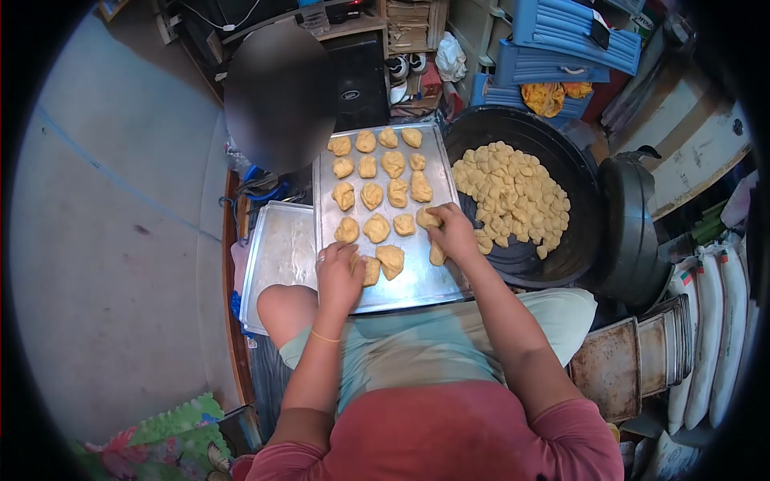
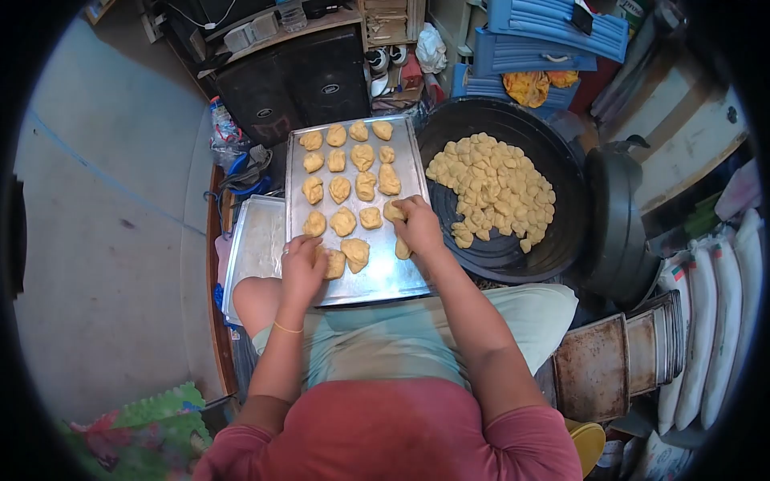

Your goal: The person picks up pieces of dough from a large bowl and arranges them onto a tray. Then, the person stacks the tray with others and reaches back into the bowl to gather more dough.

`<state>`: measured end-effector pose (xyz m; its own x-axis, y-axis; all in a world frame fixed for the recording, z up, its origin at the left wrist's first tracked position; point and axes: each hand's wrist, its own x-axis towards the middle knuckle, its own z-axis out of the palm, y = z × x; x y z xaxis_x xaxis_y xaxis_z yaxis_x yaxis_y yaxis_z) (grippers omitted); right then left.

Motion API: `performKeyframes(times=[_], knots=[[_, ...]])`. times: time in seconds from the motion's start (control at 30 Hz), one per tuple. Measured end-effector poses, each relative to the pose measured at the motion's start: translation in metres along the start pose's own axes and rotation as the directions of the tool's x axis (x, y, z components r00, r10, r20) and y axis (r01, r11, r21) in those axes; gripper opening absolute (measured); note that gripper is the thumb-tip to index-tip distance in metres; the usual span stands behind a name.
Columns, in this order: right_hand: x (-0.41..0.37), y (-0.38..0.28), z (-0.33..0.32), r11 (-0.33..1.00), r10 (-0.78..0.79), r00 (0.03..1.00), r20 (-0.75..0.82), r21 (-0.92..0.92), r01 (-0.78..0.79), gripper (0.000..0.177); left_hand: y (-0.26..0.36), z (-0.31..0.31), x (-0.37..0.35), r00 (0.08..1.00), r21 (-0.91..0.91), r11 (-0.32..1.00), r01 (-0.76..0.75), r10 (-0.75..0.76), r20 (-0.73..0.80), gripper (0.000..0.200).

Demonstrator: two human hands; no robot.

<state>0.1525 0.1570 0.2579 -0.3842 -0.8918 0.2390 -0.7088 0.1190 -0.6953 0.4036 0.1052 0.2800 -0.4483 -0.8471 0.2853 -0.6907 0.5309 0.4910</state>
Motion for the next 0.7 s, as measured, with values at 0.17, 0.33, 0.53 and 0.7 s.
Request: performKeyframes(times=[0.17, 0.33, 0.53, 0.7], knots=[[-0.006, -0.015, 0.011, 0.998, 0.031, 0.981, -0.192, 0.062, -0.019, 0.033, 0.04, 0.044, 0.045, 0.975, -0.149, 0.964, -0.222, 0.213, -0.07, 0.024], [-0.014, 0.002, 0.024, 0.987, -0.15, 0.979, -0.141, -0.082, 0.14, 0.034, 0.042, 0.072, 0.066, 0.951, 0.278, 0.909, -0.31, 0.292, 0.104, 0.01], [-0.016, 0.007, 0.004, 0.962, -0.239, 0.969, 0.06, -0.123, 0.244, 0.042, 0.031, 0.072, 0.061, 0.957, 0.242, 0.927, -0.285, 0.288, 0.026, 0.011], [-0.045, -0.013, -0.009, 0.995, -0.084, 0.991, -0.105, 0.039, 0.088, 0.044, 0.032, 0.037, 0.037, 0.939, -0.004, 0.952, -0.307, 0.302, -0.167, 0.022]])
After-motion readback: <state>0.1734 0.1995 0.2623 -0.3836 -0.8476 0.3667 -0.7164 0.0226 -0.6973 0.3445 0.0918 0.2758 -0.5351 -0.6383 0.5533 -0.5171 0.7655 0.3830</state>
